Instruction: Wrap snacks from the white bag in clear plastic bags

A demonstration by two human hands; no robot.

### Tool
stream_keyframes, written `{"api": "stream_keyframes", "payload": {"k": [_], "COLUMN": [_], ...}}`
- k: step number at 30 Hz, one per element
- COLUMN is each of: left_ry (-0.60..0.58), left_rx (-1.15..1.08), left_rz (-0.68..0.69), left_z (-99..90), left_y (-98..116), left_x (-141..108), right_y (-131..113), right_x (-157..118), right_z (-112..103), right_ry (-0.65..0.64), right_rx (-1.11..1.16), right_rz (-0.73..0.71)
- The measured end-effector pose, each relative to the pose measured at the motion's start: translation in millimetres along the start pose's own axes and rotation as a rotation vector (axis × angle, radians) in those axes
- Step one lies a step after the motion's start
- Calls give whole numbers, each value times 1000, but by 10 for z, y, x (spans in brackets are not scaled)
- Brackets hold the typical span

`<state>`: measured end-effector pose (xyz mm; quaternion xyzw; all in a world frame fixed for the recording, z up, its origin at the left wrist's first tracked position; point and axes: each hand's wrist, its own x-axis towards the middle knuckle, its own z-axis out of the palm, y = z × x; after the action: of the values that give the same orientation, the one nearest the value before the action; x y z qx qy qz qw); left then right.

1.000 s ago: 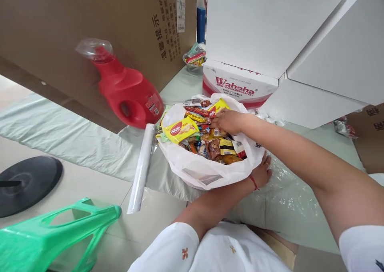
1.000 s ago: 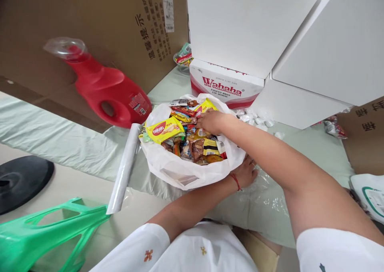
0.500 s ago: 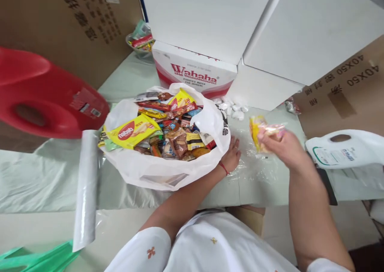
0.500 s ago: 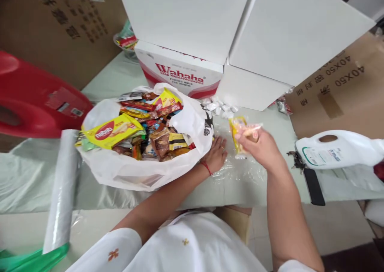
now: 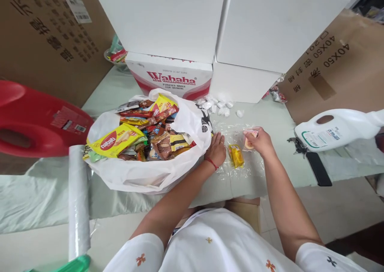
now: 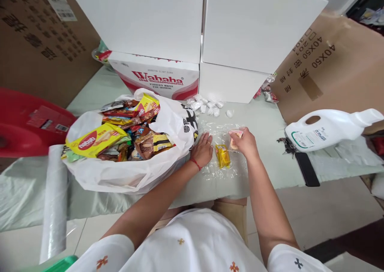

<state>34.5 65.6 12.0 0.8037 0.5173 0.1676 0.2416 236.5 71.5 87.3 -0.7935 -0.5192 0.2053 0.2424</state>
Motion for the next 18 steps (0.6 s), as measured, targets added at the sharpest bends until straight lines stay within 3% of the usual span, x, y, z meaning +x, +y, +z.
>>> {"api": "stream_keyframes", "payload": {"k": [4,5,9,14,18], "left_ry": [32,39,54,63,75], "left_rx": [67,80,109,100,28], "left_rz": [-19,-14,10,-16,-10], "left_z": [14,17,41,56,45], "left_y": [7,5,-6,-8,-10], "left_x": [7,7,-6,-27,-19], "right_y": [21,2,-109,-248,-367], "right_x": [38,-17,-507,-1087,-1088], "right_z": [30,38,65,218,212], "right_ry": [-268,-254,1,-168,-28], "right_rx": [-200,-254,-449,-579,-588], "right_rz": [-17,-45,-210,-194,-127]}}
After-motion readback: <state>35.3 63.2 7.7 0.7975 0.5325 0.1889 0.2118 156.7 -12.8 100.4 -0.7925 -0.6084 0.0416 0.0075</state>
